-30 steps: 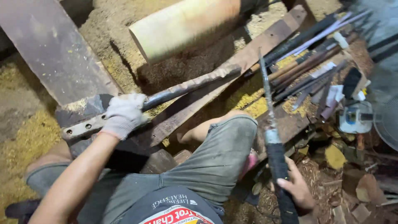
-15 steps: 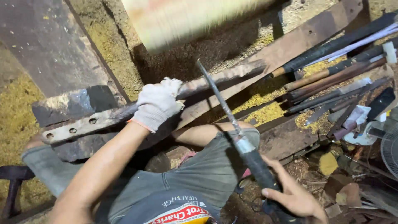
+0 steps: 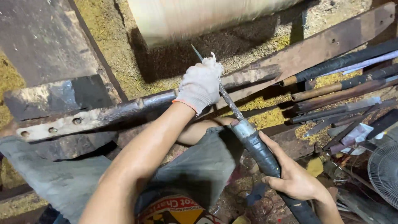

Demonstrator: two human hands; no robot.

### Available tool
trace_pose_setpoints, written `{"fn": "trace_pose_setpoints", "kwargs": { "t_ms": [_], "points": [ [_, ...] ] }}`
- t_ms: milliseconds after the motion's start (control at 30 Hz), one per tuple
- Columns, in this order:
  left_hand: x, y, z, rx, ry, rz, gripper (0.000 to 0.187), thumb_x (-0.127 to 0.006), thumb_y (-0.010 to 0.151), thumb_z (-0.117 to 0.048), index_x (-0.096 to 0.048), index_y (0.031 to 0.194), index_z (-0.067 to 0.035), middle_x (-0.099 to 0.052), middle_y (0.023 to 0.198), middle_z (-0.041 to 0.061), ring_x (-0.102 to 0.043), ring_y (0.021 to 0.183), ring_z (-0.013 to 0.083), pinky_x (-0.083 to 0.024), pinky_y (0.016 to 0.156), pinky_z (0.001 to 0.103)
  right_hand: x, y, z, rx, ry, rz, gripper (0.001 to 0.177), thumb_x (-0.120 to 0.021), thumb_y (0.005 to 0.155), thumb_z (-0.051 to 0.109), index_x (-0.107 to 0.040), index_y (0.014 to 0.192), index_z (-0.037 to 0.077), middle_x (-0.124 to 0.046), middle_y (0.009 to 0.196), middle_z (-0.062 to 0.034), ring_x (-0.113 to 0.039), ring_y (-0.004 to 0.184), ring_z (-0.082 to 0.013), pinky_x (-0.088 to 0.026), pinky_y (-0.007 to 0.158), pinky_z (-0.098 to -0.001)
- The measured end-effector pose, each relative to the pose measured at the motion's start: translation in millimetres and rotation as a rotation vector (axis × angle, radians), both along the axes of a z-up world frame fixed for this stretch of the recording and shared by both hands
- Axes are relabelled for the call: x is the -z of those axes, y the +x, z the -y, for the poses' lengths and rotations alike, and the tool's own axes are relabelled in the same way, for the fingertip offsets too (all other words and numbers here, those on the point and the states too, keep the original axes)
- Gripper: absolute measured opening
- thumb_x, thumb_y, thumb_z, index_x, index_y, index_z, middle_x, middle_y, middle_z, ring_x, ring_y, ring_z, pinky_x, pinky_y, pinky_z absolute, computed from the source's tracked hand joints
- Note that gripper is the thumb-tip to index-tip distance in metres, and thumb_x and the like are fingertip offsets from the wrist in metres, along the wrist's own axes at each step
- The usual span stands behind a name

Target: Using a rasp/file to shape a piece of wood on a lathe and applying glue.

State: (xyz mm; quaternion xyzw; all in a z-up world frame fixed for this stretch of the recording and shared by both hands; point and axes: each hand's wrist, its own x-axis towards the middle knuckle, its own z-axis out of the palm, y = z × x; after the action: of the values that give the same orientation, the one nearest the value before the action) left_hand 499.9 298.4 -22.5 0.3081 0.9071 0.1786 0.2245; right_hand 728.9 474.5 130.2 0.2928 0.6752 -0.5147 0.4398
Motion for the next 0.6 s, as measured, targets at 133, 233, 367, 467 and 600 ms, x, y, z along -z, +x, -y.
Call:
{"fn": "trace_pose_setpoints", "kwargs": {
  "t_ms": [133, 233, 367, 467, 600],
  "points": [
    [-3.5, 3.9, -3.6, -0.014, -0.034, -0.035, 0.027, -0.071, 0.075, -0.016, -0.067, 0.101, -0.010, -0.063, 0.102, 0.020, -0.067, 0.089, 0.0370, -0.058, 0.071, 0.049, 16.0, 9.4, -19.1, -0.060, -0.091, -0.141, 0.119, -0.071, 0.069, -0.011, -0.014, 0.167, 0.022, -0.037, 0.159, -0.0059, -0.048, 0.120, -0.0167, -0.042, 0.099, -0.0297],
    [-10.6, 3.0, -6.0, -0.030, -0.064, -0.046, 0.027, -0.071, 0.075, -0.017, -0.067, 0.101, -0.009, -0.062, 0.102, 0.020, -0.066, 0.090, 0.0364, -0.058, 0.071, 0.048, 25.3, 16.7, -27.7, -0.029, -0.130, -0.138, 0.118, -0.069, 0.068, -0.011, -0.015, 0.167, 0.021, -0.034, 0.164, -0.0057, -0.046, 0.125, -0.0157, -0.043, 0.098, -0.0301],
    [-20.3, 1.5, -3.9, -0.018, -0.082, -0.002, 0.029, -0.072, 0.073, -0.019, -0.068, 0.100, -0.008, -0.061, 0.105, 0.019, -0.065, 0.094, 0.0364, -0.057, 0.075, 0.048, 37.9, 38.4, -33.1, -0.035, -0.155, -0.201, 0.115, -0.073, 0.073, -0.011, -0.013, 0.167, 0.018, -0.037, 0.161, -0.0138, -0.045, 0.129, -0.0217, -0.040, 0.105, -0.0325],
    [-22.7, -2.5, -6.6, -0.003, -0.069, 0.009, 0.029, -0.072, 0.073, -0.019, -0.068, 0.100, -0.009, -0.061, 0.106, 0.020, -0.065, 0.095, 0.0377, -0.057, 0.076, 0.049, 28.3, 27.2, -18.5, 0.009, -0.150, -0.212, 0.115, -0.072, 0.073, -0.012, -0.013, 0.167, 0.018, -0.036, 0.162, -0.0148, -0.041, 0.133, -0.0228, -0.038, 0.107, -0.0330],
    [-20.1, -2.1, -5.4, 0.040, -0.041, -0.012, 0.029, -0.070, 0.073, -0.017, -0.069, 0.100, -0.009, -0.061, 0.106, 0.021, -0.064, 0.097, 0.0384, -0.056, 0.079, 0.049, 22.1, 27.8, -4.3, 0.032, -0.087, -0.205, 0.112, -0.069, 0.069, -0.014, -0.016, 0.162, 0.019, -0.030, 0.164, -0.0097, -0.037, 0.140, -0.0195, -0.035, 0.107, -0.0314]
  ]
}}
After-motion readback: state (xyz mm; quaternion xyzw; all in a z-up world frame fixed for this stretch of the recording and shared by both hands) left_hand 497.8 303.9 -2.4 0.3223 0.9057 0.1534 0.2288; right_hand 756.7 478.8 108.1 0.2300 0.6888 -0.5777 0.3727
